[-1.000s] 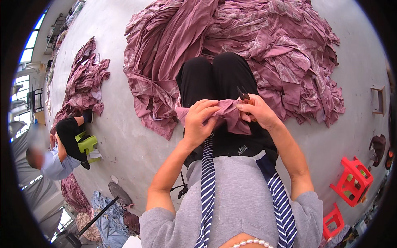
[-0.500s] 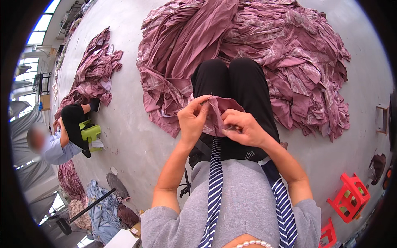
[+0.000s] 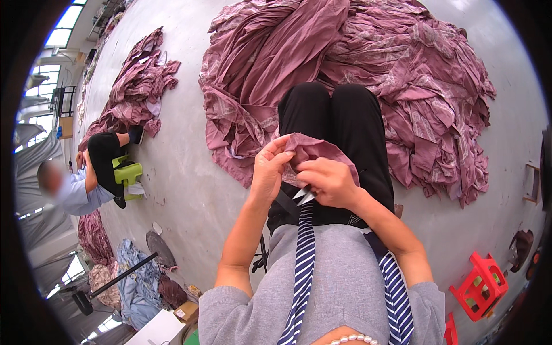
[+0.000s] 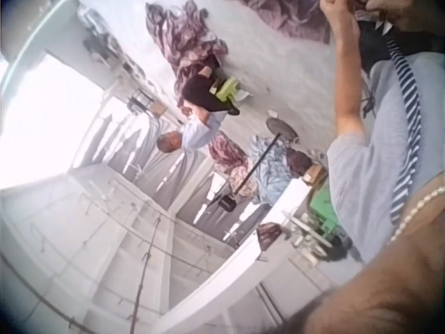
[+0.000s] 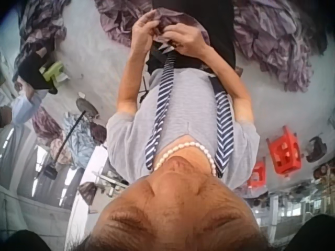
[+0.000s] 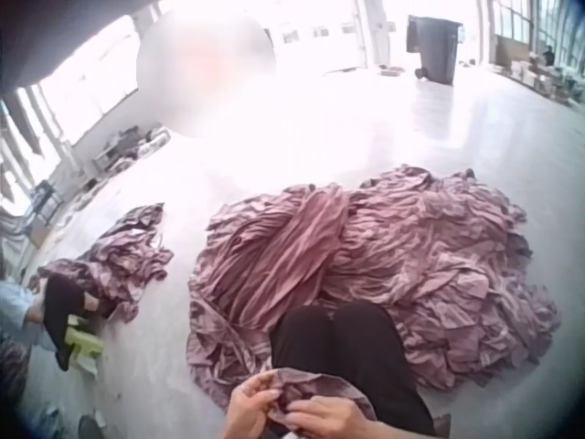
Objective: The person sits on the floor and repeatedly picks up pieces of pink patterned fabric from a large pile. Using small scissors, they trim loose threads and edges from each piece before placing it back on the pile.
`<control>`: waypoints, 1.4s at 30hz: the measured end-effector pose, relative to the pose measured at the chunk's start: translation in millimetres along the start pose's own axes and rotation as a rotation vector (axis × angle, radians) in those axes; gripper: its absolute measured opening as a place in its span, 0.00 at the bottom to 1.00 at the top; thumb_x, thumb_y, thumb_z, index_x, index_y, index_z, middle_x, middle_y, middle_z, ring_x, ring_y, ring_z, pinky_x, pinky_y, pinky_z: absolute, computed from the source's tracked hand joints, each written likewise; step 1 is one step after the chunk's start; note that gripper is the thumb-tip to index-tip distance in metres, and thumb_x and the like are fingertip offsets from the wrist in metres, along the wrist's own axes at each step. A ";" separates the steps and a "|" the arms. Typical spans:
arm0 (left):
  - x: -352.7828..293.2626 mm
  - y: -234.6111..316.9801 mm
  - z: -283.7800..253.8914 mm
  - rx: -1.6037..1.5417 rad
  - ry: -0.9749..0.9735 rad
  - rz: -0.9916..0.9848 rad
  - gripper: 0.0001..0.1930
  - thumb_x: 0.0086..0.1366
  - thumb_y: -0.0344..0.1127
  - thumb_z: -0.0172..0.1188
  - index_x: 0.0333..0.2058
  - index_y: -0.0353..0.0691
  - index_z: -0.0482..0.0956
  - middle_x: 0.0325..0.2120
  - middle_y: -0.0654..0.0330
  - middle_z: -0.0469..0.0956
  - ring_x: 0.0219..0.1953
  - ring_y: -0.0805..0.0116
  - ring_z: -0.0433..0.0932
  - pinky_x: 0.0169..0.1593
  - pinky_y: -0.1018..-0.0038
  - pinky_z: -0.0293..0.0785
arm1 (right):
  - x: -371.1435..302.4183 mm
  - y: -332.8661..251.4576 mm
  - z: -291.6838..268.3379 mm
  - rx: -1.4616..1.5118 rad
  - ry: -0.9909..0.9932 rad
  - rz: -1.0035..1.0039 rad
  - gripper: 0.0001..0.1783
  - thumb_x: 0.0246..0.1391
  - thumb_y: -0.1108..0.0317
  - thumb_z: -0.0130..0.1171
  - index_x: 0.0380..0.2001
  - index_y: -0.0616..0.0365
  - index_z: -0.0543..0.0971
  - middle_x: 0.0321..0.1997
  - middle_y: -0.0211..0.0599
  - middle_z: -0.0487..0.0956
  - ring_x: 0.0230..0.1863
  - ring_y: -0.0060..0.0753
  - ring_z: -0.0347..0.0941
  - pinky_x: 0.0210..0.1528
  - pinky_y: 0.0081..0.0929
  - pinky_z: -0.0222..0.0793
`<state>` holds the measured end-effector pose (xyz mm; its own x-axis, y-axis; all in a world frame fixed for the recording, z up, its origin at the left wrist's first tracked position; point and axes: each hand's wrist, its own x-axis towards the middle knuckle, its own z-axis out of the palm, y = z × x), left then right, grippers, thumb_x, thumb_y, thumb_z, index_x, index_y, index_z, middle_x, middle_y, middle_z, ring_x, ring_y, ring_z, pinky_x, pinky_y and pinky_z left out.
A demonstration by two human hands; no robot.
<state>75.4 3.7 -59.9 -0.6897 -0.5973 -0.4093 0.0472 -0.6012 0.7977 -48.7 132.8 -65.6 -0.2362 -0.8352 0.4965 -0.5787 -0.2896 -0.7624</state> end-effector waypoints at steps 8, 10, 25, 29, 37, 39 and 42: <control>-2.7 -0.6 12.4 0.097 0.066 0.134 0.14 0.62 0.24 0.58 0.47 0.31 0.75 0.39 0.59 0.79 0.40 0.76 0.78 0.46 0.81 0.74 | 22.1 26.4 2.5 -0.012 0.221 0.356 0.15 0.36 0.83 0.59 0.32 0.60 0.75 0.29 0.36 0.75 0.27 0.38 0.75 0.28 0.26 0.70; -2.9 0.4 14.4 0.239 0.137 0.227 0.12 0.61 0.23 0.59 0.45 0.32 0.77 0.36 0.62 0.79 0.38 0.78 0.77 0.44 0.83 0.73 | 23.0 23.5 1.1 0.037 0.173 0.372 0.11 0.38 0.82 0.60 0.30 0.61 0.76 0.26 0.37 0.74 0.23 0.34 0.73 0.26 0.22 0.68; -5.2 2.5 20.8 0.408 -0.036 0.225 0.27 0.53 0.17 0.60 0.53 0.35 0.67 0.34 0.60 0.78 0.35 0.79 0.77 0.40 0.85 0.71 | 51.9 20.0 -39.2 0.221 -0.302 0.421 0.15 0.44 0.74 0.62 0.40 0.56 0.79 0.23 0.38 0.77 0.23 0.32 0.75 0.29 0.24 0.69; -5.2 0.1 16.4 0.532 -0.059 0.266 0.36 0.51 0.16 0.61 0.60 0.36 0.60 0.33 0.60 0.78 0.36 0.78 0.77 0.40 0.85 0.72 | 43.3 32.0 -31.6 0.338 -0.309 0.364 0.13 0.43 0.76 0.62 0.37 0.57 0.78 0.20 0.36 0.75 0.20 0.30 0.72 0.25 0.25 0.66; -5.0 3.6 17.3 0.596 -0.029 0.090 0.13 0.57 0.23 0.60 0.42 0.34 0.80 0.30 0.65 0.80 0.32 0.83 0.76 0.37 0.84 0.73 | 35.5 29.9 -27.5 0.807 -0.074 0.675 0.05 0.58 0.74 0.57 0.31 0.65 0.75 0.23 0.25 0.73 0.24 0.13 0.68 0.27 0.13 0.65; -5.8 5.9 17.8 0.638 -0.055 0.079 0.12 0.57 0.22 0.60 0.41 0.33 0.80 0.31 0.65 0.81 0.32 0.82 0.76 0.37 0.84 0.73 | 33.7 31.9 -25.1 0.830 -0.043 0.697 0.05 0.58 0.73 0.57 0.32 0.64 0.74 0.23 0.25 0.72 0.24 0.13 0.67 0.27 0.13 0.64; -5.5 8.0 16.6 0.605 -0.044 0.025 0.11 0.57 0.23 0.60 0.40 0.33 0.81 0.31 0.66 0.80 0.32 0.82 0.75 0.37 0.84 0.73 | 30.7 30.5 -25.2 0.654 0.032 0.677 0.08 0.58 0.68 0.57 0.34 0.63 0.74 0.24 0.29 0.74 0.24 0.19 0.70 0.28 0.17 0.66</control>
<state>67.5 10.9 -43.9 -0.7233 -0.5775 -0.3785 -0.3460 -0.1713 0.9225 -93.2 110.2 -63.2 -0.3885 -0.9117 -0.1335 0.2403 0.0396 -0.9699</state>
